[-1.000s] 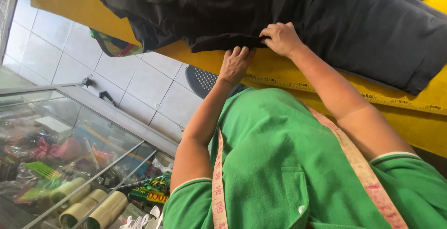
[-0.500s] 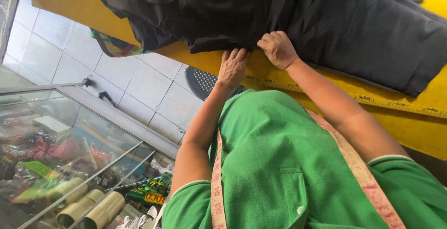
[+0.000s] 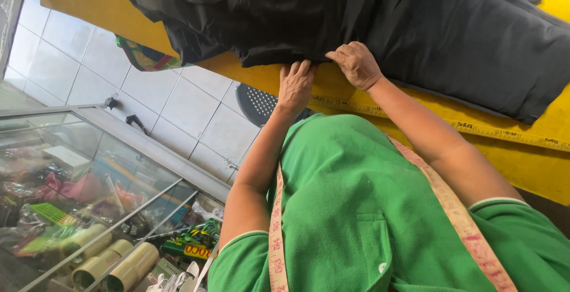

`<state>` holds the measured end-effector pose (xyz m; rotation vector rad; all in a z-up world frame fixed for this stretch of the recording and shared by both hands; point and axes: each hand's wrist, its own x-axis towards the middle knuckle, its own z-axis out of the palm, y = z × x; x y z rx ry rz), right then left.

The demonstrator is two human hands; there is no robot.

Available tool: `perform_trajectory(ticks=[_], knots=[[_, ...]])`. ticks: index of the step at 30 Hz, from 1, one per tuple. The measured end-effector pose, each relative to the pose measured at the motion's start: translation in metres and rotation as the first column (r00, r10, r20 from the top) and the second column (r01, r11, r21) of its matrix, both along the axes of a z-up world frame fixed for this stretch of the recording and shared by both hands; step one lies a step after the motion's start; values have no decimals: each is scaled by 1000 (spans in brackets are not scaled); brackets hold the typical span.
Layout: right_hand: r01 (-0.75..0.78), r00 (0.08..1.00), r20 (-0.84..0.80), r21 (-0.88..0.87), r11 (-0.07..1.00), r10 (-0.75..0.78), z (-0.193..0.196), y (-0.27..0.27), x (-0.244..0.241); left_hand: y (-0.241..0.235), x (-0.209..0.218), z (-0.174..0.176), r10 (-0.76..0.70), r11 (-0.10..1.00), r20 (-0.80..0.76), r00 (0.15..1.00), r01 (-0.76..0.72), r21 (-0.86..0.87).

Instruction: Measuring a piece of black fabric with a ruler, trimming it with scissors, and folding it for garment preparation.

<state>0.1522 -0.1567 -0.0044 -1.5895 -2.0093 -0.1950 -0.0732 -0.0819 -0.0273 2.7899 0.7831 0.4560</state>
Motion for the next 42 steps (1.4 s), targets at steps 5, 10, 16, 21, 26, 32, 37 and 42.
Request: perform_trajectory(ticks=[5, 10, 16, 21, 26, 32, 37, 42], knots=[[-60, 998, 27, 57, 997, 58, 1, -1, -1, -3, -9, 21, -54, 992, -54, 997, 47, -116], [-33, 991, 135, 71, 997, 23, -13, -4, 3, -1, -13, 40, -13, 983, 17, 1000, 16, -182], [-27, 987, 160, 100, 995, 10, -9, -4, 1, 4, -12, 11, 6, 998, -87, 996, -11, -63], [-92, 988, 132, 107, 990, 77, -4, -9, 0, 2, -11, 16, 9, 996, -148, 989, -22, -83], [-124, 984, 138, 114, 986, 108, -5, -9, 1, 0, -8, 31, 11, 991, -251, 968, -43, -124], [-93, 983, 165, 86, 992, 78, -9, -12, 2, -8, -10, 38, -39, 994, -218, 975, 16, -106], [-43, 990, 136, 107, 993, 28, 1, -15, 2, -11, -6, 30, -23, 996, -127, 992, 34, 87], [121, 943, 283, 193, 974, -173, -51, -17, 7, -5, 15, 62, -69, 959, -205, 976, 121, 256]])
